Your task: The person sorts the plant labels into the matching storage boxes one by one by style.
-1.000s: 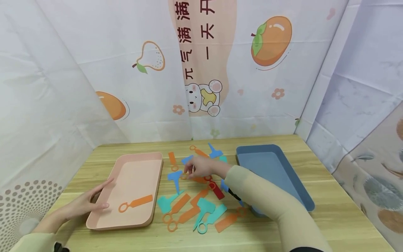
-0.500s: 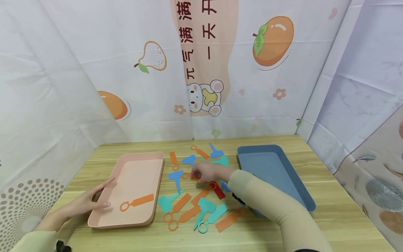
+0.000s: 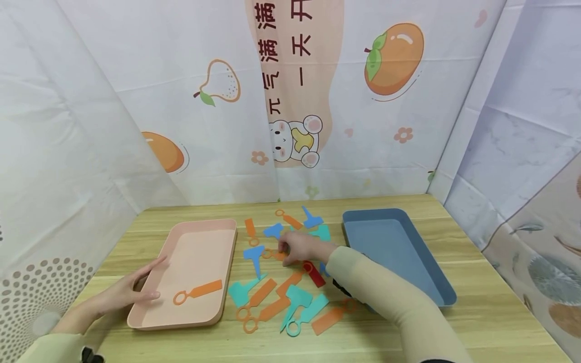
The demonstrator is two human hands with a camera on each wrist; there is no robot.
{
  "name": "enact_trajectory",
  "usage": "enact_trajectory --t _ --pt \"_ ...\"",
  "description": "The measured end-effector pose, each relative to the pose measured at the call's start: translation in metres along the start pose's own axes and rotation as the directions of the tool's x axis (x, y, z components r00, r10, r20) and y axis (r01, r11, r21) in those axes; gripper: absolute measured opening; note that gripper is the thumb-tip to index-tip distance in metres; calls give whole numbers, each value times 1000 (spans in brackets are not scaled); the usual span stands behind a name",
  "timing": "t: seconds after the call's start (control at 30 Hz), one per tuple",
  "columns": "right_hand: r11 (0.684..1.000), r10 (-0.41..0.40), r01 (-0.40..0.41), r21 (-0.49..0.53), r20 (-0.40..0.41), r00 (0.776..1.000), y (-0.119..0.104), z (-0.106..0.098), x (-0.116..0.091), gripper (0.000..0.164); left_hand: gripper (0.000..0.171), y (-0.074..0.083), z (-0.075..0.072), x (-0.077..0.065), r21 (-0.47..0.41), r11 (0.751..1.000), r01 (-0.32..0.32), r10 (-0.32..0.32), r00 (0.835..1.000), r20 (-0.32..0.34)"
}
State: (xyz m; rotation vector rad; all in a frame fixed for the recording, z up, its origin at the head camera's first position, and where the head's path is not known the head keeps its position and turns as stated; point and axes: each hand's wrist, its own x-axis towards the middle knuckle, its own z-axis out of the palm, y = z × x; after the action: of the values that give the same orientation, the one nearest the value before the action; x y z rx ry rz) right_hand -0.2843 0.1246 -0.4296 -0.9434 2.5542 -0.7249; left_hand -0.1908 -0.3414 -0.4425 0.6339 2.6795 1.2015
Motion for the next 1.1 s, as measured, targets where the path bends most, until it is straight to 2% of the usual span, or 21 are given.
enact_trajectory --t 0.13,0.27,0.57,0.8,1.1 --pt "999 46 -46 10 -31 998 3 0 1 23 86 2 0 0 19 1000 17 -17 1000 -5" --pt "997 64 -63 49 -23 998 4 0 3 19 85 2 1 0 -10 1000 1 -1 1000 -2" --pt "995 -20 17 103 34 999 5 -2 8 12 85 0 2 0 -34 999 -34 34 999 4" --pt "993 -90 85 82 65 994 3 -2 7 13 86 0 2 0 -40 999 -31 32 999 10" --pt "991 -89 84 106 48 995 2 -3 8 16 85 1 2 -1 -22 1000 -20 20 1000 -2"
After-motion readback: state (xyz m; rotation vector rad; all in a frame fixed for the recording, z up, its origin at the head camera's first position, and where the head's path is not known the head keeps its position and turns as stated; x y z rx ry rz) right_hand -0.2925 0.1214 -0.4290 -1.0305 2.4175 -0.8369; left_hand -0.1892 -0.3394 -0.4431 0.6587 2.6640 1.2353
